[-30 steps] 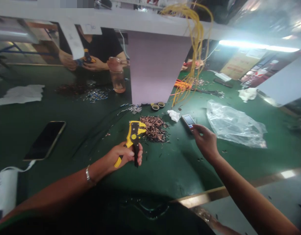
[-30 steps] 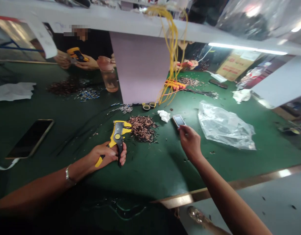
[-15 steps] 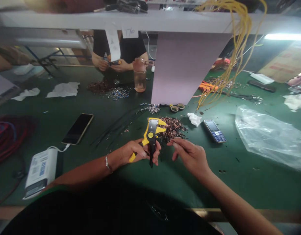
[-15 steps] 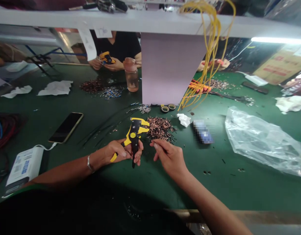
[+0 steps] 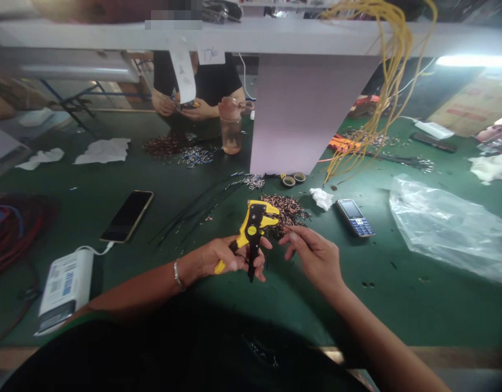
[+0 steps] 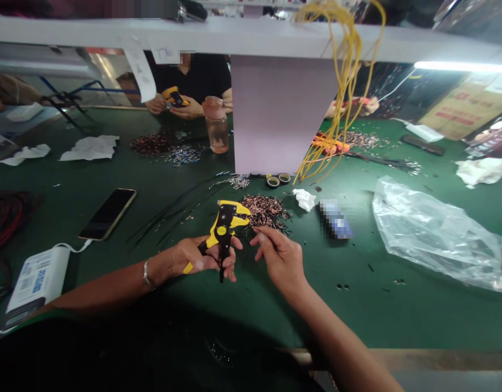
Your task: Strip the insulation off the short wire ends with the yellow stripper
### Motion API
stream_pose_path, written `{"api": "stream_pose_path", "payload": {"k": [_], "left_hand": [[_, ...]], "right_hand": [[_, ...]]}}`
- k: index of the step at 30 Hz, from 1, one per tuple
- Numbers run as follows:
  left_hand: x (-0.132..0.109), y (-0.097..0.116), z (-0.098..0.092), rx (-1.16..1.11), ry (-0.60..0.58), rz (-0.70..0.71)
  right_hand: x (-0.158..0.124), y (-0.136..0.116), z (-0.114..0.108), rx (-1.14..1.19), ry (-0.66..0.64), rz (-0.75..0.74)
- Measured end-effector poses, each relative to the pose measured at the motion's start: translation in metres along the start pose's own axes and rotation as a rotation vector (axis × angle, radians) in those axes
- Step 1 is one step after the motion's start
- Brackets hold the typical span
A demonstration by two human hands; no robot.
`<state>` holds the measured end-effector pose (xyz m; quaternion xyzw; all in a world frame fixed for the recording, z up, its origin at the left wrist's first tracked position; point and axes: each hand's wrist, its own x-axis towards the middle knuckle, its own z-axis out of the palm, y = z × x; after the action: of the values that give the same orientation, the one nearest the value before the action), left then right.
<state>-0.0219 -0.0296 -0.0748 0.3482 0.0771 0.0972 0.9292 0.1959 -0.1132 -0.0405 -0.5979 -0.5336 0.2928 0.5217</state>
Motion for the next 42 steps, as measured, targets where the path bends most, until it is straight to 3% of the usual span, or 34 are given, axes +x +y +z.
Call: {"api": "stream_pose_path", "payload": {"k": [23,33,42], "left_hand": [[0.003,-0.003,0.000,0.130,0.037,0.093],[0.003,-0.003,-0.002,0.072,0.014,0.074],[0.004,-0.003,-0.003,0.062,0.058,0.108]], "right_hand": [[-0.007,-0.010,-0.004,-0.262,0.158,-0.199],[-0.005,-0.011,0.003,-0.095,0.072,-0.050],[-0.009,0.000,0.001,-0.178,-0.017,-0.056]]}}
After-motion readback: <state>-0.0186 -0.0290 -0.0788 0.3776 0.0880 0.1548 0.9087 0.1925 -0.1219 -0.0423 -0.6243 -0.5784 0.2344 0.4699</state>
